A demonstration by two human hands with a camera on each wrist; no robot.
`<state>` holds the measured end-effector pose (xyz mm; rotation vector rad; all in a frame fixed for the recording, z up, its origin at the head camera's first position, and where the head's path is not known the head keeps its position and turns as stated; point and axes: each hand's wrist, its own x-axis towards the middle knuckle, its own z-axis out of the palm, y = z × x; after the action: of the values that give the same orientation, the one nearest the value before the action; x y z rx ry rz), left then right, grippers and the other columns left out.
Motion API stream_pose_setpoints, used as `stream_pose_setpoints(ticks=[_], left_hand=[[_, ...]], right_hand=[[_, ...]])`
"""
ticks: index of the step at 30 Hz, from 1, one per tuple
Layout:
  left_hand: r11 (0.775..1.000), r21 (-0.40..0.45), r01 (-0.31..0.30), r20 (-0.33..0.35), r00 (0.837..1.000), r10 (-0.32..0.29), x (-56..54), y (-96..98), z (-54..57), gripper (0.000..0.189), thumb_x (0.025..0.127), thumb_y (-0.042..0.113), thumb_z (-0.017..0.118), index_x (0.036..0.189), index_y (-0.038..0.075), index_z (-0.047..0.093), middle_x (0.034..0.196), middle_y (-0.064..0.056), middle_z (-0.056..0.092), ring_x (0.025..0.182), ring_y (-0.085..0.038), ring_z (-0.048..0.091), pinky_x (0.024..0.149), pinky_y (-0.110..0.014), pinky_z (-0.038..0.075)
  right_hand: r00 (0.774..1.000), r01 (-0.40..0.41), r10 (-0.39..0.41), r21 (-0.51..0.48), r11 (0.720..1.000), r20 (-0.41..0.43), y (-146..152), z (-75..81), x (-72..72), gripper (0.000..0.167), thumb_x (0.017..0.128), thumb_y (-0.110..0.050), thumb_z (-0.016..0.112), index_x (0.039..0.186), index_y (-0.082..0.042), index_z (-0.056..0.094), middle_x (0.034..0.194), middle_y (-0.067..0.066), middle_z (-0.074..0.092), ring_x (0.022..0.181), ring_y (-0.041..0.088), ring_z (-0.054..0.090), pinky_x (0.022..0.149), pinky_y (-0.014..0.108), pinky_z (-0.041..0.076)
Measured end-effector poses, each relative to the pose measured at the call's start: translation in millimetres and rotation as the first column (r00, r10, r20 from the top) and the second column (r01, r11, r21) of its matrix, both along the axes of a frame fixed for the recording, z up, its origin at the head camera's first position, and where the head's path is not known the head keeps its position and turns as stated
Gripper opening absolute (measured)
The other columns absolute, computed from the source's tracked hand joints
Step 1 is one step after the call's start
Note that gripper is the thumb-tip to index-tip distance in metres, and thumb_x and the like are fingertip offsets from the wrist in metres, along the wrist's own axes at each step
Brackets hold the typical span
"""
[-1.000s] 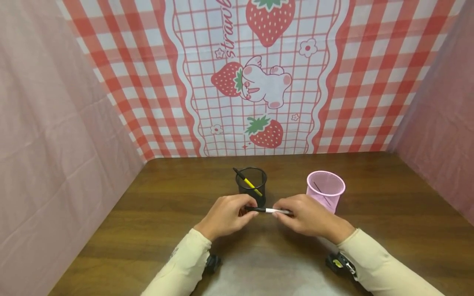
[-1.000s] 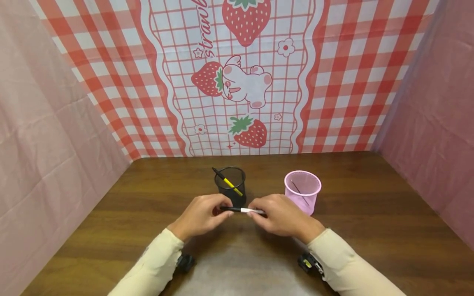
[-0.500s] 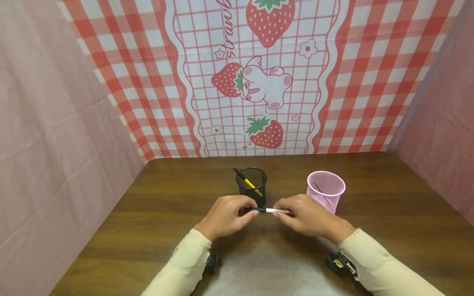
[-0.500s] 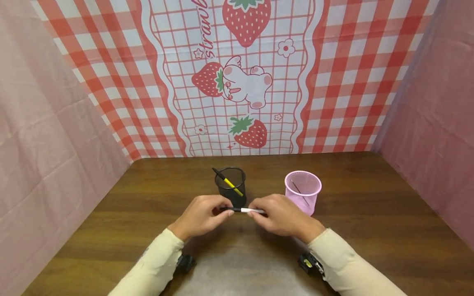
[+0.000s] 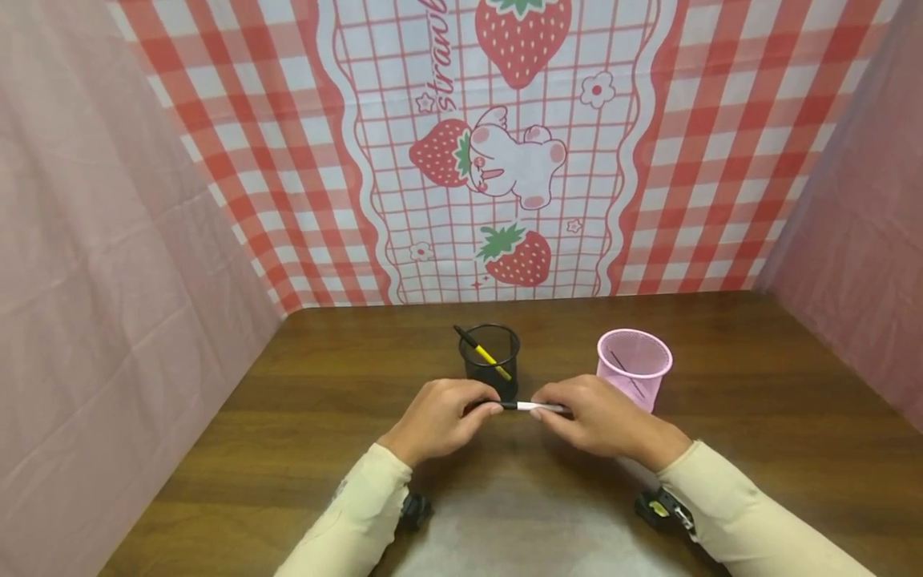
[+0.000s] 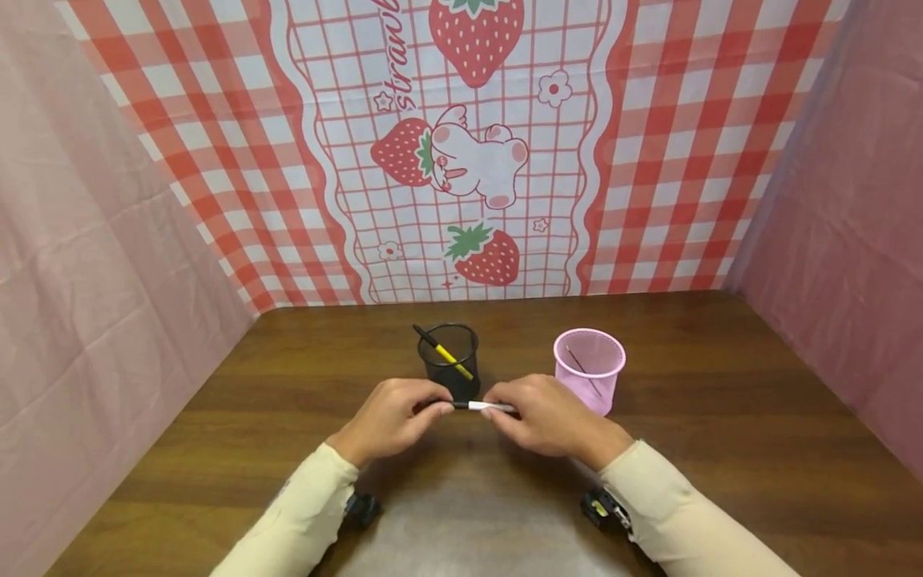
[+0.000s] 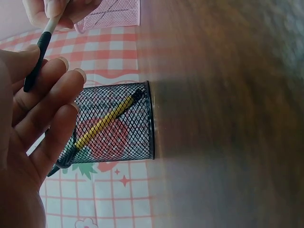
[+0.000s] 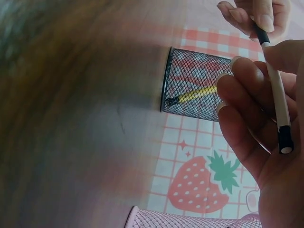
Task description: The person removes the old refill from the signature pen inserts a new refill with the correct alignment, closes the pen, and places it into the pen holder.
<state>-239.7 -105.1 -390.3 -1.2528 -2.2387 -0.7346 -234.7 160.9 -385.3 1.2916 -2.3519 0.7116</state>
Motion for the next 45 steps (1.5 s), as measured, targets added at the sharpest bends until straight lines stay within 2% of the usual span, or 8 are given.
stream_pose_setpoints(ticks=[17,22,30,36,40,45], left_hand=[[0.999,-0.039,-0.011,-0.015,1.0,0.011,1.2,-1.5,1.1,0.01,0.098,0.02,0.068,0.097,0.013,0.075,0.084,0.008,0.07,0.069,0.001,0.057,0.065,-0.02,0.05],[0.999,-0.038,-0.004,-0.022,1.0,0.004,1.2,-3.2,0.7,0.009,0.098,0.019,0.068,0.096,0.013,0.075,0.079,0.009,0.067,0.066,0.001,0.054,0.063,-0.019,0.048],[0.998,-0.059,-0.006,0.003,1.0,0.006,0.7,-3.1,1.4,0.012,0.099,0.019,0.065,0.095,0.013,0.074,0.072,0.013,0.059,0.063,0.002,0.05,0.06,-0.017,0.045],[0.998,-0.066,-0.005,0.015,1.0,0.006,-0.3,-3.5,1.2,0.016,0.101,0.02,0.063,0.093,0.012,0.074,0.067,0.015,0.054,0.06,0.003,0.048,0.059,-0.018,0.044],[0.997,-0.074,-0.013,0.012,1.0,0.014,-0.3,-3.5,1.8,0.017,0.101,0.021,0.063,0.09,0.013,0.074,0.065,0.015,0.053,0.059,0.003,0.047,0.058,-0.018,0.044],[0.995,-0.094,-0.031,-0.008,1.0,0.03,-0.5,-3.2,2.1,0.023,0.101,0.023,0.063,0.08,0.014,0.067,0.062,0.014,0.049,0.055,0.001,0.044,0.054,-0.019,0.041]], right_hand=[[0.999,-0.025,0.024,-0.042,0.999,-0.027,-1.7,-2.6,-1.1,0.004,0.09,-0.014,0.074,0.093,-0.016,0.072,0.079,-0.017,0.063,0.065,-0.003,0.052,0.058,0.02,0.047],[0.999,-0.036,0.035,-0.053,0.998,-0.018,-2.7,-3.4,-1.2,0.004,0.091,-0.018,0.074,0.093,-0.016,0.07,0.077,-0.018,0.06,0.063,-0.003,0.051,0.057,0.018,0.045],[1.0,-0.028,0.027,-0.064,0.998,-0.012,-3.1,-3.1,0.2,0.015,0.086,-0.011,0.077,0.092,-0.02,0.066,0.074,-0.018,0.056,0.06,-0.003,0.049,0.053,0.016,0.042],[1.0,-0.027,0.026,-0.065,0.998,-0.006,-2.6,-2.2,0.3,0.015,0.087,-0.012,0.077,0.093,-0.02,0.065,0.073,-0.017,0.055,0.06,-0.003,0.048,0.053,0.016,0.042],[1.0,-0.023,0.023,-0.062,0.998,-0.005,-2.6,-2.4,0.3,0.015,0.087,-0.013,0.076,0.093,-0.021,0.065,0.073,-0.017,0.056,0.06,-0.003,0.048,0.053,0.017,0.042],[1.0,-0.028,0.028,-0.056,0.998,-0.007,-2.7,-1.7,0.6,0.017,0.087,-0.013,0.076,0.093,-0.022,0.064,0.073,-0.018,0.055,0.06,-0.004,0.048,0.053,0.016,0.042]])
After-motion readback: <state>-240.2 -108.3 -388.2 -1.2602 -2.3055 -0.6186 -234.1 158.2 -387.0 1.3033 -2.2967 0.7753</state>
